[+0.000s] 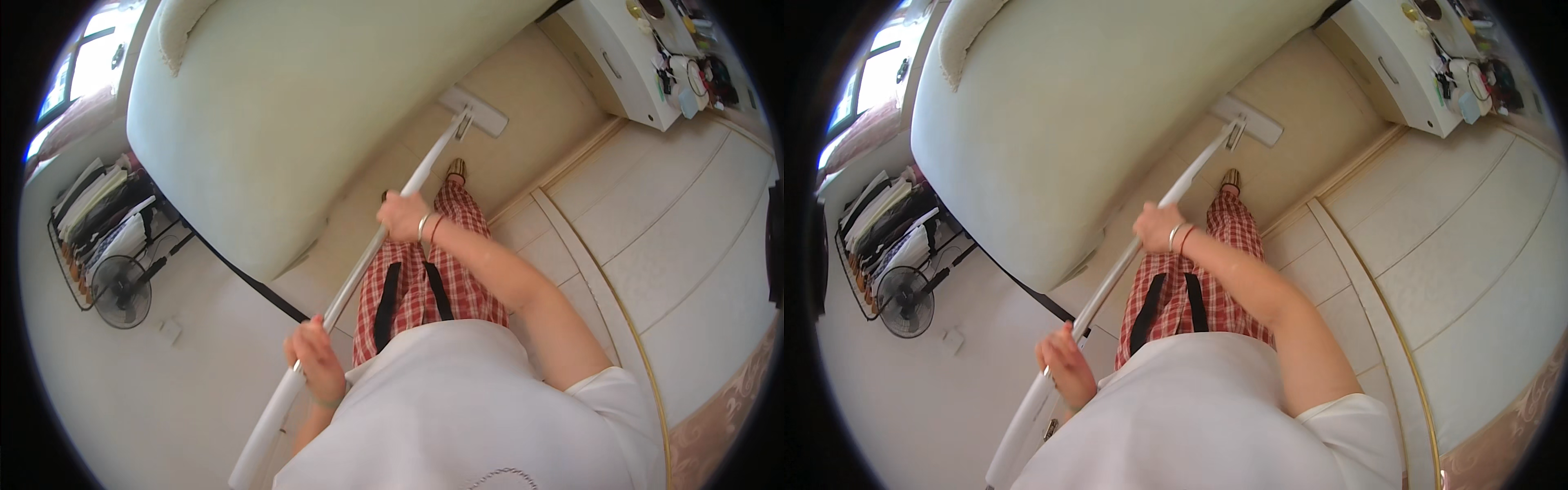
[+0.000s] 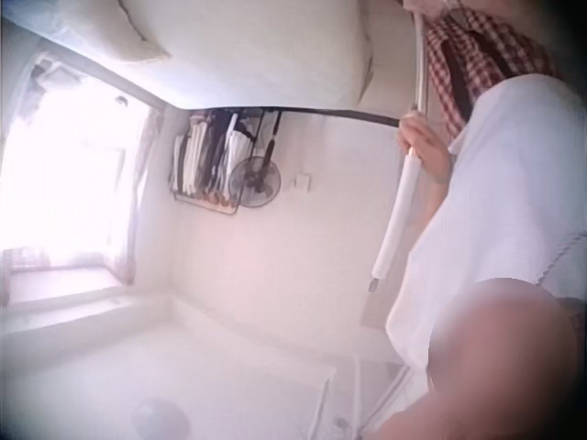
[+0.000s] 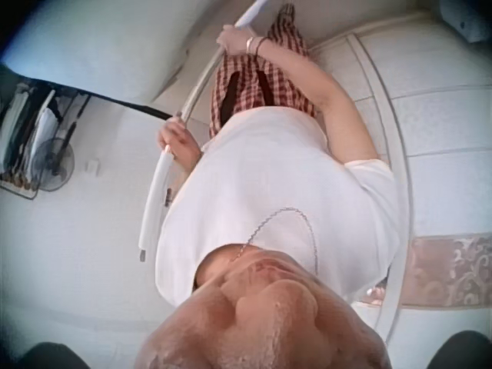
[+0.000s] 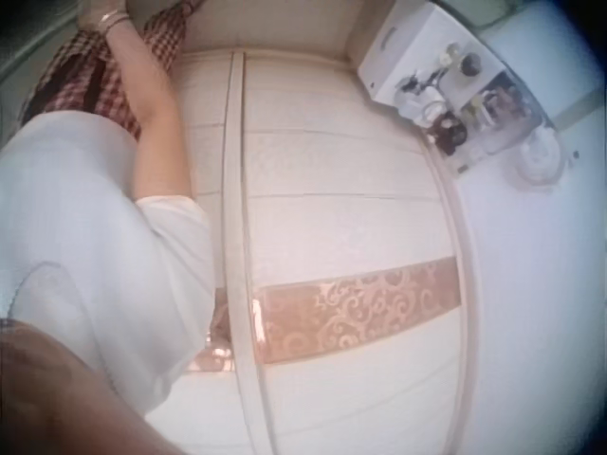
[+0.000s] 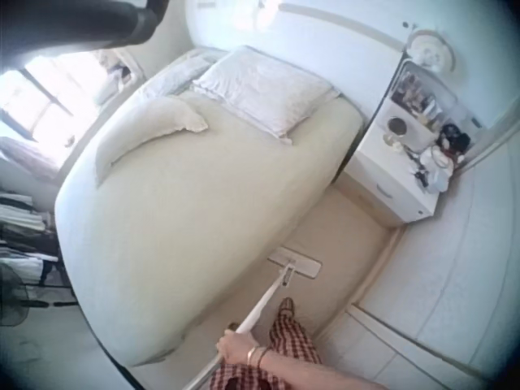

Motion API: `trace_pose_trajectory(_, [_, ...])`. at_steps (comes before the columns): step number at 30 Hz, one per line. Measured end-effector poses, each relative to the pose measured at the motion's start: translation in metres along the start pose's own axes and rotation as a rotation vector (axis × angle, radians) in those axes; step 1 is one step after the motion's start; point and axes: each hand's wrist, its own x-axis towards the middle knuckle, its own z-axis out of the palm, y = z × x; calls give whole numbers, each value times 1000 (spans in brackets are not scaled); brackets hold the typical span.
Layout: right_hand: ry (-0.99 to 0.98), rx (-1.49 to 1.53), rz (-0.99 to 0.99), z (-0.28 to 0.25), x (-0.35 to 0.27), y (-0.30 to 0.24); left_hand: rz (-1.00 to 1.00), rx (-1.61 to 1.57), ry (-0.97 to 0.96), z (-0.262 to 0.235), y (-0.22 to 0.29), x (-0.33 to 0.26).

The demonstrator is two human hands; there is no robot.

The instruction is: The person mops the floor in a bathroom and a bedroom using a flat mop. They start by wringing the mop in a bucket in the bathroom, then move into the bedroom to clean the tiled floor around a bed, a fan, and a clothes rack.

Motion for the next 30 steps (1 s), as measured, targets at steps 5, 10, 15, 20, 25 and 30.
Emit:
trace_pose_trajectory(5, [-116,124,-57,13,-2,-29,97,22,-52,-19,16,-1])
trace_pose_trajectory(10, [76,38,59,-27,-18,48,126,-254,-202,46,-12,54])
trace_pose_trajectory(15, [577,-93,188,-1,-70,202,214,-275,-579,152,-68,68])
trace_pose_trajectory(20, [651,-70,179,6,-76,201,94,-140,-602,142,-50,62])
trace_pose_trajectory(25, [408,-4,159,24,-32,44,136,-11,-455,18,-20,32])
trace_pose_trajectory(30, [194,248,27,38,-18,-21,160,29,-235,-21,3,10])
